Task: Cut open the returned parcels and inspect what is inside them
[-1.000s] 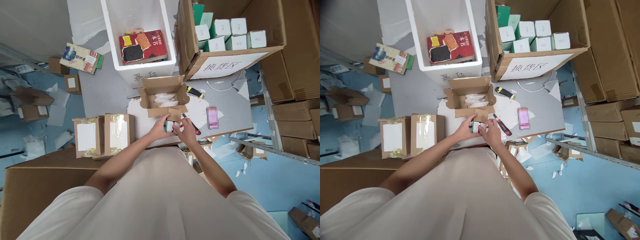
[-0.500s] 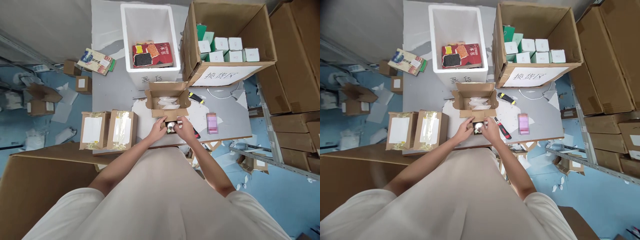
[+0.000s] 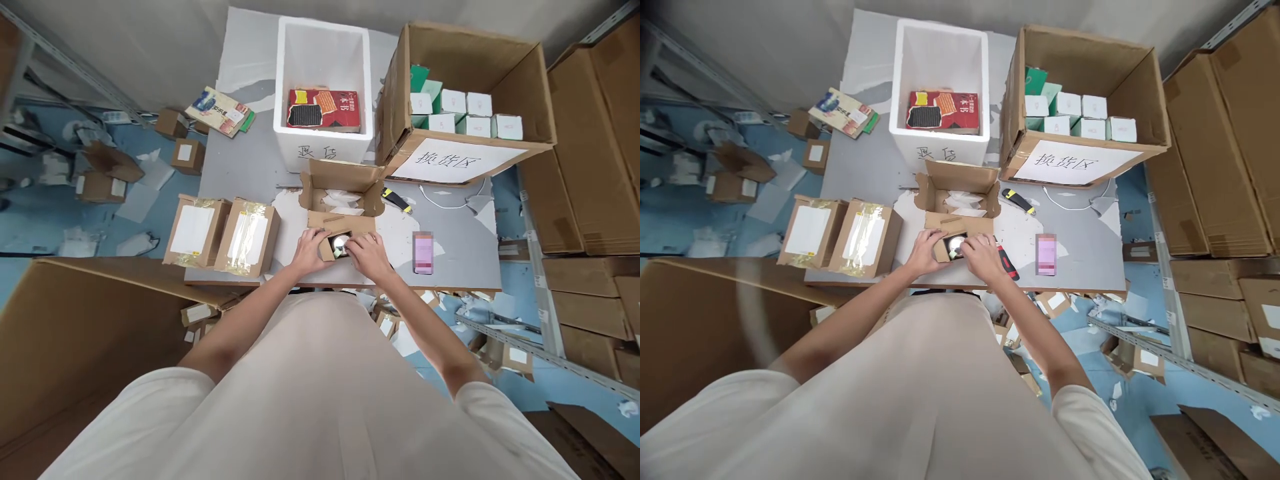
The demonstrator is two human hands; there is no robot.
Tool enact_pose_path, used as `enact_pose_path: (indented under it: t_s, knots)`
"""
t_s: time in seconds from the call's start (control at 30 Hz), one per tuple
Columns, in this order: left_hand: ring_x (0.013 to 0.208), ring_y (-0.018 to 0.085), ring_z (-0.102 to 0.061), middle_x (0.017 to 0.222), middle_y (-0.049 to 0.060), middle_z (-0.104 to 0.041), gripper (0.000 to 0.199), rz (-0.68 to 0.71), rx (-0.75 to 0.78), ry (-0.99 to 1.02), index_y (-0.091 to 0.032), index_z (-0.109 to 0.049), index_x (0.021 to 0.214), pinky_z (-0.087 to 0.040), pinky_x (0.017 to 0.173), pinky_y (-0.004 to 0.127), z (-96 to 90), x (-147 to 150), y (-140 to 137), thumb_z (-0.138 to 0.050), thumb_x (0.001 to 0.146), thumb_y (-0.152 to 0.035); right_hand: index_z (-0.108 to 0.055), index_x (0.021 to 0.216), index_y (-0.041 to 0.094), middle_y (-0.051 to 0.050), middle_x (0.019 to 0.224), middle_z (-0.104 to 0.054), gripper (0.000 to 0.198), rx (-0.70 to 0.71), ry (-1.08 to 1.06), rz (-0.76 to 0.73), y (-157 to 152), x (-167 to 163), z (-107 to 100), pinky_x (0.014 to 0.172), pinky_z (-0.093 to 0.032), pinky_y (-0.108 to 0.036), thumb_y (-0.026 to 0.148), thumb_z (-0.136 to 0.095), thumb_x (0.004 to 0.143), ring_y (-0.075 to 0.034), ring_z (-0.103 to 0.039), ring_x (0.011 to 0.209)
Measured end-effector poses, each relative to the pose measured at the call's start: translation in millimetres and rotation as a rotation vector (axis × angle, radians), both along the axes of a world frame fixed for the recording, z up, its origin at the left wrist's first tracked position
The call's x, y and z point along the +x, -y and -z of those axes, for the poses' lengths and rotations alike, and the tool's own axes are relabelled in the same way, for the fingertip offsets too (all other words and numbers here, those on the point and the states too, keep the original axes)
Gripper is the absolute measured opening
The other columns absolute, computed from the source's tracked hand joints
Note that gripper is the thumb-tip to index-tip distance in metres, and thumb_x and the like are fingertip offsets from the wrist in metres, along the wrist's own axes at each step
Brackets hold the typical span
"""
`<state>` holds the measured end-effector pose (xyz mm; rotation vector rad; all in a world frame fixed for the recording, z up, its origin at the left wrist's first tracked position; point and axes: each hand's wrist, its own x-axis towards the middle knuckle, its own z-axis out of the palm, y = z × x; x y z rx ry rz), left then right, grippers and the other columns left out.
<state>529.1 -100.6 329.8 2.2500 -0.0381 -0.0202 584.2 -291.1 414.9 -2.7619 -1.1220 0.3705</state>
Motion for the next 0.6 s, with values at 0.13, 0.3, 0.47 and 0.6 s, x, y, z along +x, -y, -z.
enact_pose_path:
  t_s: [0.13, 0.3, 0.47, 0.6]
  knots:
    - [0.113, 0.031, -0.050, 0.121, 0.012, -0.050, 0.077, -0.093, -0.073, 0.125, -0.019, -0.054, 0.123, -0.044, 0.098, 0.047, 7.3, -10, 13, -0.081, 0.054, -0.040, -0.063, 0.102, 0.016, -0.016, 0.103, -0.067, 0.026, -0.231, 0.051, 0.035, -26, -4, -21, 0.085, -0.032, -0.043, 0.036, -0.059, 0.087, -0.030, -0.053, 0.100]
    - [0.112, 0.029, -0.051, 0.120, 0.012, -0.048, 0.074, -0.184, -0.103, 0.182, -0.018, -0.052, 0.122, -0.044, 0.099, 0.045, 8.3, -15, 25, -0.078, 0.054, -0.032, -0.060, 0.106, 0.014, -0.017, 0.104, -0.068, 0.030, -0.340, 0.031, 0.099, -50, -4, -25, 0.082, -0.033, -0.040, 0.029, -0.066, 0.081, -0.030, -0.053, 0.102]
    - [0.120, 0.032, -0.046, 0.127, 0.015, -0.044, 0.080, -0.229, -0.083, 0.166, -0.016, -0.051, 0.122, -0.041, 0.102, 0.047, 8.5, -12, 31, -0.080, 0.050, -0.034, -0.058, 0.110, 0.013, -0.019, 0.109, -0.065, 0.038, -0.369, -0.016, 0.079, -56, 7, -19, 0.081, -0.036, -0.037, 0.020, -0.067, 0.073, -0.029, -0.057, 0.101]
    - [0.124, 0.035, -0.044, 0.133, 0.016, -0.043, 0.081, -0.247, -0.079, 0.126, -0.017, -0.051, 0.120, -0.039, 0.103, 0.049, 10.8, -11, 33, -0.082, 0.047, -0.035, -0.059, 0.107, 0.016, -0.014, 0.106, -0.063, 0.037, -0.283, -0.096, 0.048, -49, 11, -19, 0.076, -0.039, -0.033, 0.024, -0.066, 0.071, -0.026, -0.059, 0.092]
